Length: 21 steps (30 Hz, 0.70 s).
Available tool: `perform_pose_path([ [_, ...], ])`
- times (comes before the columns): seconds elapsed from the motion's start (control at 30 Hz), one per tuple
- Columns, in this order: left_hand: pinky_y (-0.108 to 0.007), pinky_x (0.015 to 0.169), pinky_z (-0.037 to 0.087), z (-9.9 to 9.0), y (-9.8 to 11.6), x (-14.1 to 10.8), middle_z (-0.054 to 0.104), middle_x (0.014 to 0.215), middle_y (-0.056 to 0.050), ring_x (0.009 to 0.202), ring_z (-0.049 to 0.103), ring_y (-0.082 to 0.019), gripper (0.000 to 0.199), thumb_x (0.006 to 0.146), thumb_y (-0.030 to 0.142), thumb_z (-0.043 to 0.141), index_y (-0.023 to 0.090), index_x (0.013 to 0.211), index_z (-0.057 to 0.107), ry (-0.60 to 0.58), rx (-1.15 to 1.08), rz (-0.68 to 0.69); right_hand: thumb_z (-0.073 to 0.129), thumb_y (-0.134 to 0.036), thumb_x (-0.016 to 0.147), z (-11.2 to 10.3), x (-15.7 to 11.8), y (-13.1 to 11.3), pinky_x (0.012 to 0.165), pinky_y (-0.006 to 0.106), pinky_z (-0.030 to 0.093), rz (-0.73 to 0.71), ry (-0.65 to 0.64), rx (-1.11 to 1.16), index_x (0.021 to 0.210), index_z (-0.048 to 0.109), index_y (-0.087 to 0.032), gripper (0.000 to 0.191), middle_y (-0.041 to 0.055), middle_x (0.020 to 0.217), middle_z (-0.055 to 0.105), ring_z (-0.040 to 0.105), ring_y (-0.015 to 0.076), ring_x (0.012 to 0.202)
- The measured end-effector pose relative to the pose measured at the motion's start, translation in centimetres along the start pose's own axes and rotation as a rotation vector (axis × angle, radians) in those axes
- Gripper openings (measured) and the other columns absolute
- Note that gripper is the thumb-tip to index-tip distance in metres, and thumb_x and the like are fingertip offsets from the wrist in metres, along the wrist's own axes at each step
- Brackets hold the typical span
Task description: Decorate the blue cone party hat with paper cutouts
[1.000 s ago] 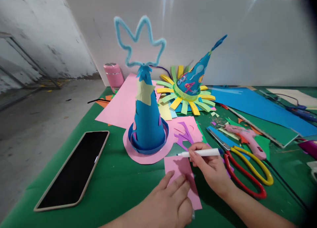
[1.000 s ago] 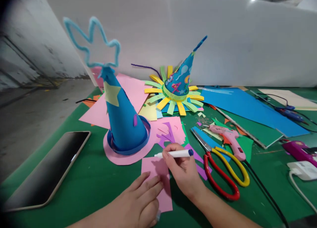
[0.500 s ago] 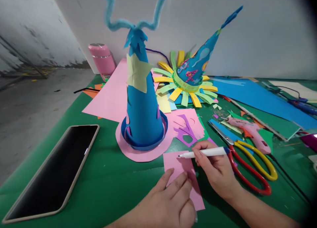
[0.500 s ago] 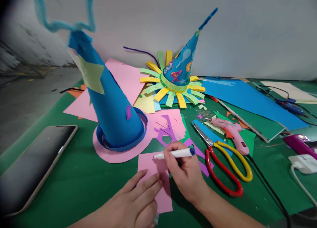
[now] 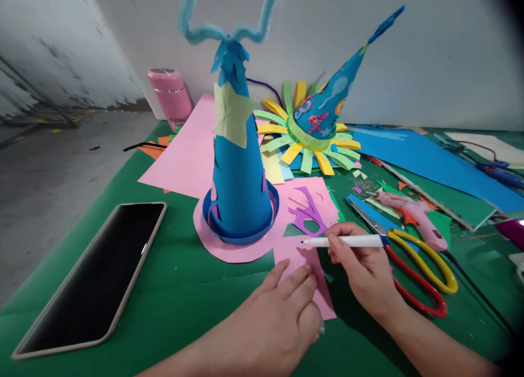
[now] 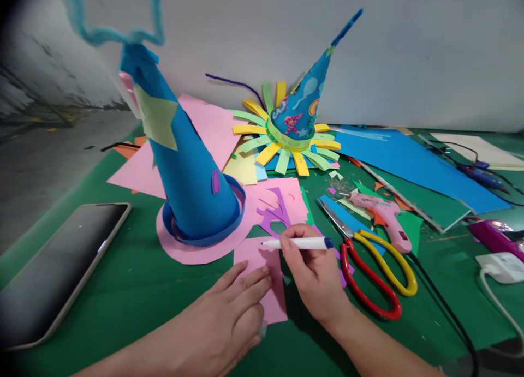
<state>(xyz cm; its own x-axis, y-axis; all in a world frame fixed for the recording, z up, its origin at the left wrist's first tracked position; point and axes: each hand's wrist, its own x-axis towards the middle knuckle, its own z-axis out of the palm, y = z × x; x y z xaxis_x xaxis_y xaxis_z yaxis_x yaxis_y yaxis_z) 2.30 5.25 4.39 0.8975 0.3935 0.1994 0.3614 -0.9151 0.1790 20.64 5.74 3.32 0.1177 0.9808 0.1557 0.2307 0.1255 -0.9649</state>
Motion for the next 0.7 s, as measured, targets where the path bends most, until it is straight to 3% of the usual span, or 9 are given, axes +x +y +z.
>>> perform_pose_path([
  [0.17,-0.045,0.096,0.039,0.5,0.2,0.0,0.060,0.119,-0.010,0.113,0.052,-0.026,0.018,0.088,0.028,0.045,0.015,0.089,0.058,0.060,0.037,0.038,0.051,-0.031,0.086,-0.4,-0.1,-0.1,0.049,0.022,0.036,0.045,-0.015,0.003,0.083,0.054,-0.022,0.010,-0.0044,0.062,0.046,0.042,0.0101,0.055],
  [0.3,-0.044,0.095,0.038,2.5,0.9,-0.3,0.066,0.108,-0.010,0.105,0.057,-0.025,0.015,0.085,0.025,0.047,0.015,0.078,0.055,0.226,0.078,0.054,0.050,-0.030,0.087,-0.8,-0.9,-0.4,0.048,0.021,0.036,0.075,-0.065,0.024,0.084,0.054,-0.023,0.009,-0.0043,0.062,0.046,0.042,0.0102,0.055],
  [0.43,-0.046,0.103,0.026,4.7,2.2,-1.2,0.067,0.102,-0.007,0.105,0.057,-0.023,0.013,0.079,0.013,0.048,0.017,0.066,0.049,0.393,0.145,0.078,0.049,-0.030,0.088,-1.2,-2.4,-0.8,0.048,0.019,0.038,0.080,-0.079,0.049,0.086,0.054,-0.024,0.007,-0.0045,0.064,0.047,0.042,0.0094,0.054],
  [0.53,-0.045,0.106,0.021,5.5,3.0,-1.9,0.065,0.107,-0.003,0.112,0.052,-0.021,0.015,0.077,0.009,0.049,0.019,0.067,0.047,0.396,0.132,0.070,0.048,-0.030,0.089,-1.4,-3.7,-0.8,0.046,0.019,0.036,0.101,-0.101,0.049,0.089,0.053,-0.025,0.007,-0.0048,0.061,0.044,0.042,0.0099,0.054],
  [0.7,-0.044,0.105,0.024,5.0,3.7,-2.1,0.067,0.104,-0.005,0.109,0.055,-0.022,0.013,0.078,0.010,0.048,0.018,0.068,0.049,0.373,0.170,0.058,0.048,-0.032,0.089,-1.6,-4.7,-0.6,0.047,0.022,0.036,0.122,-0.129,0.014,0.090,0.052,-0.024,0.009,-0.0044,0.061,0.045,0.042,0.0112,0.054],
])
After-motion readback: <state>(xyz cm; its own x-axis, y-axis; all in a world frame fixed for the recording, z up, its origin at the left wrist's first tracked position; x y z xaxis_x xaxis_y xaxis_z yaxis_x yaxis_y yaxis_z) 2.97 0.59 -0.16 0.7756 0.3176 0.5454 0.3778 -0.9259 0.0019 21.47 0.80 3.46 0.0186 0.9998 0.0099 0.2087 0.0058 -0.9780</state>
